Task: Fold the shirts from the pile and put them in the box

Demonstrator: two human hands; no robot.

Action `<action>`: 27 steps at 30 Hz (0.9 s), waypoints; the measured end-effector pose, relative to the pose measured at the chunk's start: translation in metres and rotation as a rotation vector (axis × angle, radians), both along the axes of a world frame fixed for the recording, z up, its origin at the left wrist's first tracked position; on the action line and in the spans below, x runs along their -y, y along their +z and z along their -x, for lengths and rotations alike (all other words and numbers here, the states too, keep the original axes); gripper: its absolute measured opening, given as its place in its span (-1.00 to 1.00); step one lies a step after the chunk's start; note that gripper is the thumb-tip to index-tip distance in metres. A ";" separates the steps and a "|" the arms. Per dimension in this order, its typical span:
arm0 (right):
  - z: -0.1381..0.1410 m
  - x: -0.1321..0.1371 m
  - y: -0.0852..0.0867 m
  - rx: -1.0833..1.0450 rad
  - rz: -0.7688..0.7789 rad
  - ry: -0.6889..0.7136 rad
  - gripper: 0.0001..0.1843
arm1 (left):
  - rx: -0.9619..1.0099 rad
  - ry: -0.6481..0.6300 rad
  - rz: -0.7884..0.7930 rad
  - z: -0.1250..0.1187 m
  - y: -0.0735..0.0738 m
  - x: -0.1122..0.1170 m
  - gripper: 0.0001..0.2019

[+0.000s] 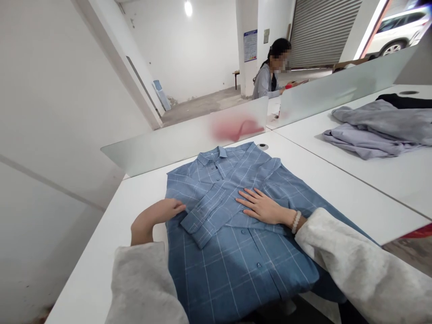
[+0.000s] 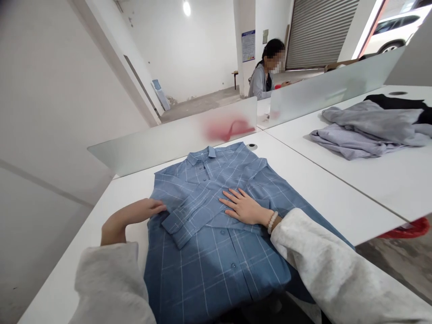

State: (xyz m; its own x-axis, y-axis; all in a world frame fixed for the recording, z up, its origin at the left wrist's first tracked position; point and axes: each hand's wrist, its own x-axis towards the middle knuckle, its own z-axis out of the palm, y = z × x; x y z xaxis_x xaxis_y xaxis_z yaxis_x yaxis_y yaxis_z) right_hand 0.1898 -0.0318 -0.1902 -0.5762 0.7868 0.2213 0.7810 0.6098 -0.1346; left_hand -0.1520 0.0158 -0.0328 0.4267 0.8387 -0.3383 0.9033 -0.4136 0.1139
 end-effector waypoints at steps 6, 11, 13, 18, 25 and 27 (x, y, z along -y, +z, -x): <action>0.000 0.000 0.003 0.029 0.017 0.000 -0.39 | 0.008 0.025 -0.189 -0.032 -0.044 -0.015 -0.49; 0.000 0.000 0.002 0.020 -0.004 0.005 -0.39 | -0.052 0.131 -0.298 -0.035 -0.121 -0.052 -0.35; 0.000 0.000 0.002 0.018 -0.001 0.007 -0.40 | -0.038 0.138 -0.348 -0.024 -0.133 -0.064 -0.39; 0.002 0.002 0.004 0.022 0.019 -0.007 -0.39 | -0.033 0.339 -0.421 0.009 -0.135 -0.092 -0.35; 0.004 0.005 0.008 0.005 0.019 -0.012 -0.40 | -0.022 0.565 -0.310 0.015 -0.116 -0.133 -0.33; 0.005 0.005 0.010 0.008 0.033 -0.014 -0.40 | -0.014 0.546 -0.271 0.012 -0.108 -0.143 -0.42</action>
